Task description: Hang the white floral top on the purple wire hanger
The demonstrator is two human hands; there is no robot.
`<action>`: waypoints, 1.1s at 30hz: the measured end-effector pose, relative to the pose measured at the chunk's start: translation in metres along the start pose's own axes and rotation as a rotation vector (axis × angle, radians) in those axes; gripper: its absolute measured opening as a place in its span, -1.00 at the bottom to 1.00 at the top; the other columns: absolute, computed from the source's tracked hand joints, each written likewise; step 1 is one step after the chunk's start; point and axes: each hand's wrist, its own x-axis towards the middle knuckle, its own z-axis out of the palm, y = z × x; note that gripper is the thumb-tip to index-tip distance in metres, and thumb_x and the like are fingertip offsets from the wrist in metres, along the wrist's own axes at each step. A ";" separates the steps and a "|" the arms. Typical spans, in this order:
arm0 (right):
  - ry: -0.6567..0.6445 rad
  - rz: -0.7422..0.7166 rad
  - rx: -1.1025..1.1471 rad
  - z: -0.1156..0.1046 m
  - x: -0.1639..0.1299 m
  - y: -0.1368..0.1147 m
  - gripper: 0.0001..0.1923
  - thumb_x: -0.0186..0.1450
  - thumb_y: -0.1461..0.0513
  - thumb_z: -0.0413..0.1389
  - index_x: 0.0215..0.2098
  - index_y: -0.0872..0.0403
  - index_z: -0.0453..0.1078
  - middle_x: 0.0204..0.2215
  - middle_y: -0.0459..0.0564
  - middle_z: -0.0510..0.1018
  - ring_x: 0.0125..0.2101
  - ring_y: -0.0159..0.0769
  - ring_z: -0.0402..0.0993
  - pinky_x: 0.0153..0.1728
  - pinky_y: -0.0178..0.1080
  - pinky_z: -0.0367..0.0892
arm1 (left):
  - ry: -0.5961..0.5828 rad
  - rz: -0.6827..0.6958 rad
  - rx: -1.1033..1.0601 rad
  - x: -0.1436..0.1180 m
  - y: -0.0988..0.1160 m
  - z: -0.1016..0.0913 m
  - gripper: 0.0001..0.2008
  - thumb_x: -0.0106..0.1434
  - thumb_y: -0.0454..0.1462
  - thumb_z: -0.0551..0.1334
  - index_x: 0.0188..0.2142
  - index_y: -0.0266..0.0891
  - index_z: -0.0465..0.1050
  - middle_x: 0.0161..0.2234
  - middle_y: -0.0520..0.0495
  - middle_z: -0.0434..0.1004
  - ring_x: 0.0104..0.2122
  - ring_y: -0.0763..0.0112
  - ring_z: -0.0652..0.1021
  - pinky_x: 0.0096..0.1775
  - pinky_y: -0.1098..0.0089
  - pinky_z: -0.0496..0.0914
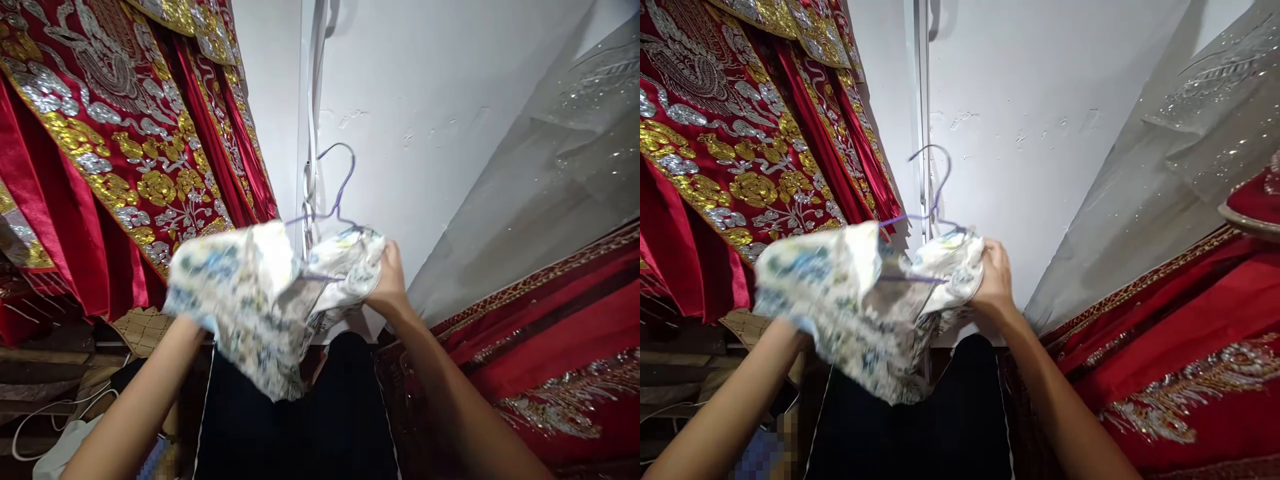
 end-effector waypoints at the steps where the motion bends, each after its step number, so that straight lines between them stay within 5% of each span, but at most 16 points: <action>1: 0.037 0.030 -0.047 -0.008 0.009 0.005 -0.19 0.09 0.01 0.30 0.27 -0.04 0.27 0.09 0.16 0.37 0.09 0.17 0.37 0.08 0.12 0.35 | 0.074 -0.074 -0.037 -0.004 -0.014 -0.010 -0.47 0.45 -0.02 -0.05 -0.14 -0.29 0.61 -0.07 -0.16 0.65 -0.01 0.28 0.61 0.00 0.35 0.53; 5: 0.025 -0.012 -0.068 -0.029 0.047 0.003 -0.28 0.06 0.02 0.33 0.18 0.01 0.41 0.02 0.13 0.42 0.05 0.14 0.39 0.08 0.10 0.34 | 0.107 -0.357 -0.060 -0.035 -0.063 -0.029 -0.30 0.27 0.27 0.11 0.00 -0.25 0.57 -0.02 -0.26 0.64 0.20 -0.01 0.48 0.24 0.00 0.34; 9: -0.051 -0.167 -0.091 -0.034 0.061 -0.021 -0.18 0.06 0.02 0.36 0.27 -0.05 0.36 0.11 0.15 0.39 0.12 0.21 0.32 0.16 0.21 0.24 | 0.073 -0.391 0.051 -0.063 -0.094 -0.022 -0.37 0.11 0.02 0.45 0.09 -0.25 0.53 0.12 -0.26 0.56 0.26 -0.09 0.41 0.34 -0.01 0.18; 14: -0.102 -0.206 0.166 -0.033 0.023 -0.041 -0.30 0.19 0.08 0.29 0.29 -0.12 0.35 0.24 0.06 0.40 0.27 0.17 0.20 0.30 0.24 0.08 | 0.227 -0.402 -0.041 -0.094 -0.117 -0.004 -0.40 0.18 -0.08 0.44 0.18 -0.18 0.47 0.23 -0.19 0.47 0.29 0.03 0.39 0.36 0.09 0.19; 17: -0.086 -0.030 0.471 -0.012 -0.025 -0.047 -0.51 0.28 0.06 0.25 0.16 -0.11 0.46 0.16 0.04 0.51 0.25 0.08 0.30 0.28 0.17 0.17 | 0.318 -0.460 -0.163 -0.112 -0.123 0.006 -0.41 0.22 -0.08 0.41 0.22 -0.13 0.43 0.23 -0.16 0.47 0.27 0.06 0.42 0.32 0.12 0.27; 20: 0.023 0.398 0.692 0.029 -0.077 -0.054 -0.71 0.37 0.00 0.14 -0.08 -0.04 0.52 -0.12 0.05 0.63 -0.05 -0.03 0.54 -0.01 0.02 0.42 | 0.362 -0.503 -0.211 -0.125 -0.122 0.015 -0.38 0.23 -0.07 0.41 0.25 -0.07 0.39 0.22 -0.14 0.48 0.26 0.04 0.44 0.28 0.14 0.33; 23: -0.192 0.641 0.789 0.071 -0.114 -0.058 -0.61 0.35 -0.11 0.11 -0.28 0.03 0.45 -0.42 0.00 0.56 -0.35 -0.15 0.51 -0.27 -0.14 0.40 | 0.287 -0.533 -0.229 -0.131 -0.114 0.022 -0.35 0.24 -0.09 0.40 0.28 -0.13 0.36 0.22 -0.19 0.47 0.23 0.02 0.46 0.27 0.13 0.35; 26: -0.379 0.645 0.823 0.089 -0.121 -0.056 -0.56 0.38 -0.14 0.05 -0.40 0.04 0.34 -0.51 -0.06 0.48 -0.47 -0.27 0.40 -0.38 -0.22 0.28 | 0.215 -0.543 -0.243 -0.134 -0.105 0.027 -0.33 0.24 -0.08 0.40 0.29 -0.17 0.33 0.23 -0.23 0.46 0.21 0.01 0.48 0.26 0.11 0.35; 30: -0.355 0.561 0.752 0.076 -0.112 -0.043 -0.62 0.38 -0.02 0.07 -0.48 0.03 0.31 -0.54 -0.10 0.39 -0.48 -0.31 0.29 -0.39 -0.23 0.18 | 0.232 -0.536 -0.196 -0.137 -0.101 0.029 -0.36 0.22 -0.06 0.40 0.25 -0.14 0.37 0.21 -0.21 0.48 0.22 0.01 0.48 0.26 0.11 0.34; 33: -0.360 0.604 0.752 0.062 -0.114 -0.036 -0.66 0.36 0.08 0.06 -0.53 0.04 0.28 -0.57 -0.11 0.34 -0.50 -0.32 0.22 -0.41 -0.24 0.13 | 0.371 -0.448 -0.060 -0.137 -0.111 0.026 -0.42 0.24 -0.08 0.39 0.20 -0.16 0.39 0.16 -0.22 0.50 0.21 0.02 0.47 0.25 0.10 0.33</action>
